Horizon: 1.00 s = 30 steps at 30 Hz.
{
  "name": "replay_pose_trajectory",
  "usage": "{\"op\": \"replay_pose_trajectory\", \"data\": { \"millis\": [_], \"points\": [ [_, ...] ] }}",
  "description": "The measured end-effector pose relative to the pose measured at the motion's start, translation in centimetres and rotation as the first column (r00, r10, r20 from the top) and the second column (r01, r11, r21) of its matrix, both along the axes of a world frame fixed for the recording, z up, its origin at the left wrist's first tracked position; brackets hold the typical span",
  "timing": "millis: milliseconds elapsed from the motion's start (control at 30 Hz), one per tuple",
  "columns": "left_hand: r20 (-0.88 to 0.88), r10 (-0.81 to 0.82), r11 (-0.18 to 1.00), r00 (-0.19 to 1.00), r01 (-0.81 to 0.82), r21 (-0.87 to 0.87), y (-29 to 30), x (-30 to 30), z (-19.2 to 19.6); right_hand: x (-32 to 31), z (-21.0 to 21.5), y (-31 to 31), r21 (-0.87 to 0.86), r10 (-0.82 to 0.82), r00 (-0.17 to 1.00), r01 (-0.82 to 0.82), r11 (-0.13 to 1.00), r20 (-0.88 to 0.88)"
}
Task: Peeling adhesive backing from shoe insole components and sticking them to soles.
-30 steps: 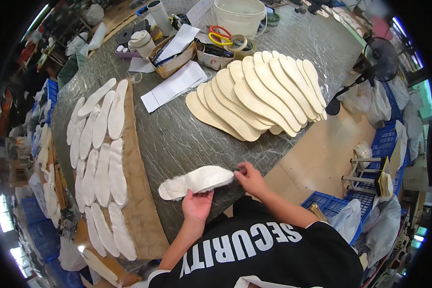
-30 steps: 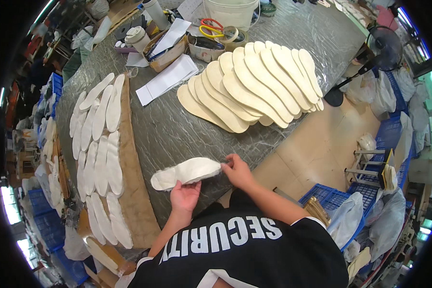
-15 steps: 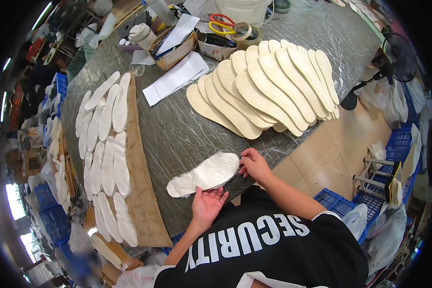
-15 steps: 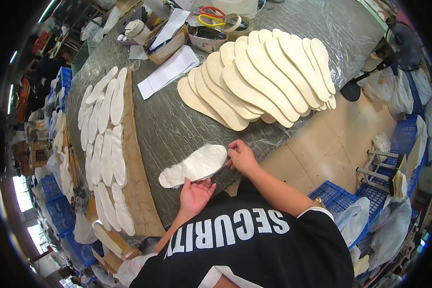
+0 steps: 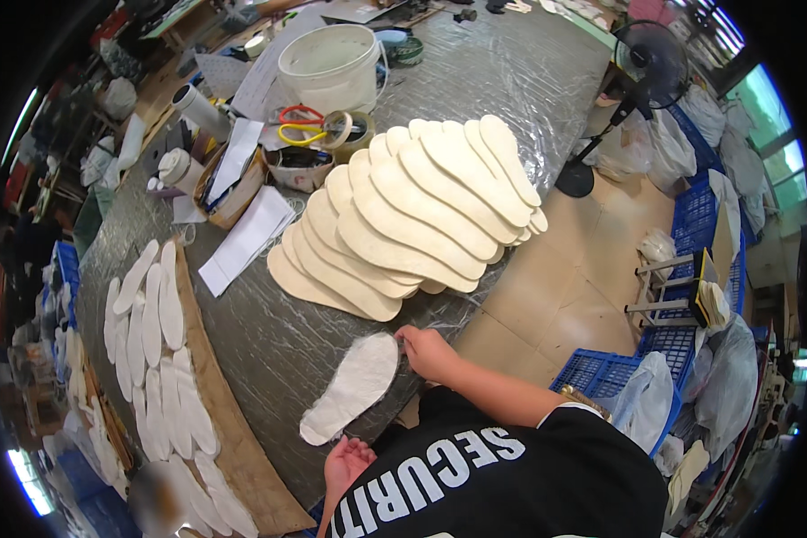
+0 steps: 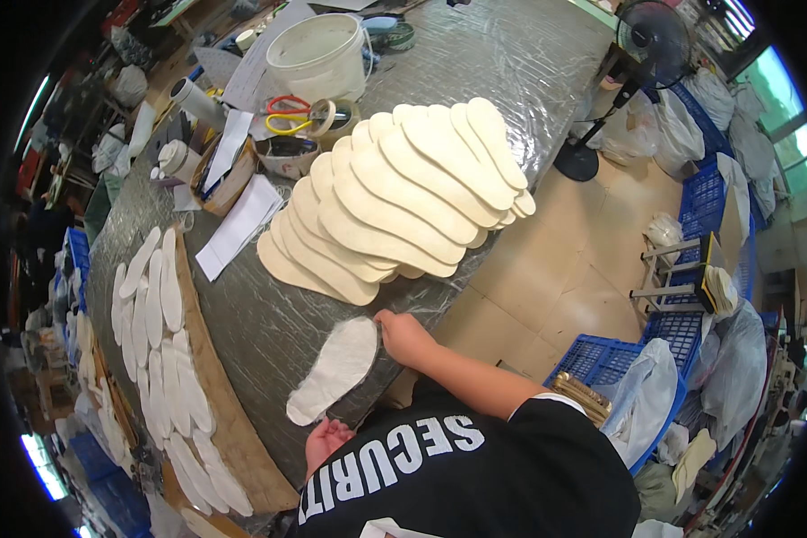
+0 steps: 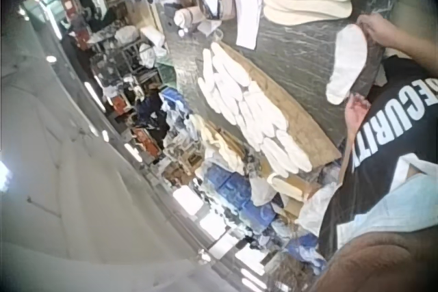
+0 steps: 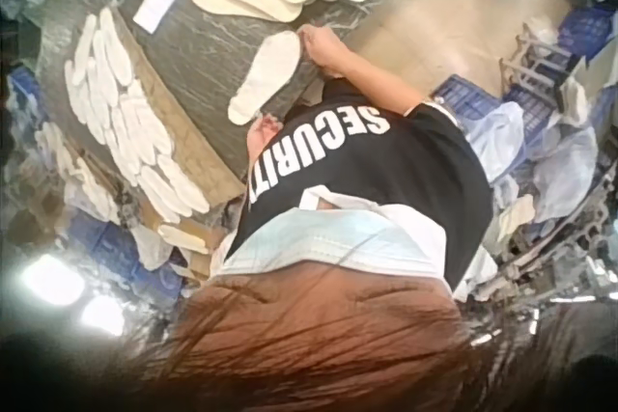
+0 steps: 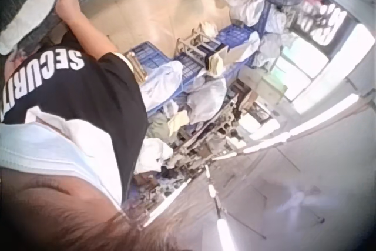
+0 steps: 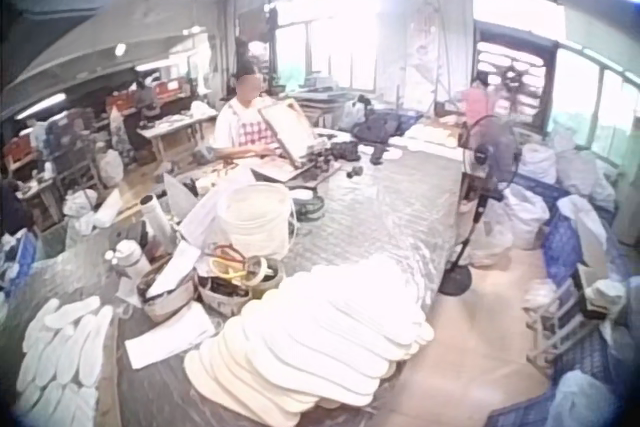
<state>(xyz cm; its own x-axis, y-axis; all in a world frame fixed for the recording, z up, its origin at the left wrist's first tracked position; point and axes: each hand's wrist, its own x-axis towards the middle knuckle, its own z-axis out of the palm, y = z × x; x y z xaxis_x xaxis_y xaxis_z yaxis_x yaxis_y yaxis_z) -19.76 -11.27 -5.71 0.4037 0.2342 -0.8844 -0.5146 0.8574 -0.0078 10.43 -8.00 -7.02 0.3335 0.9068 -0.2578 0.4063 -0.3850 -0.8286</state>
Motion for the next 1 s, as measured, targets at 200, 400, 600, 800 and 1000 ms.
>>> {"op": "replay_pose_trajectory", "data": {
  "millis": [200,400,600,800,1000],
  "points": [
    [-0.189,-0.148,0.944,0.971,0.196,0.266,2.2,3.2,4.2,10.9,6.5,-1.0,0.33,-0.336,0.79,0.18,0.927,0.513],
    [-0.273,-0.224,0.807,0.936,0.335,0.486,4.7,6.0,3.6,28.3,7.6,2.0,0.137,-0.071,0.67,-0.047,0.989,0.739],
    [-0.261,-0.252,0.797,0.932,0.353,0.49,5.0,7.7,3.4,31.0,7.8,4.1,-0.167,0.128,0.916,-0.069,0.984,0.379],
    [-0.249,-0.328,0.783,0.911,0.409,0.469,4.7,8.7,2.6,29.5,6.8,4.2,-0.035,0.168,0.818,-0.178,0.983,0.551],
    [-0.291,-0.36,0.731,0.886,0.462,0.502,5.2,7.1,1.9,29.9,11.0,4.7,0.385,-0.369,0.683,0.138,0.912,0.63]
  ]
}}
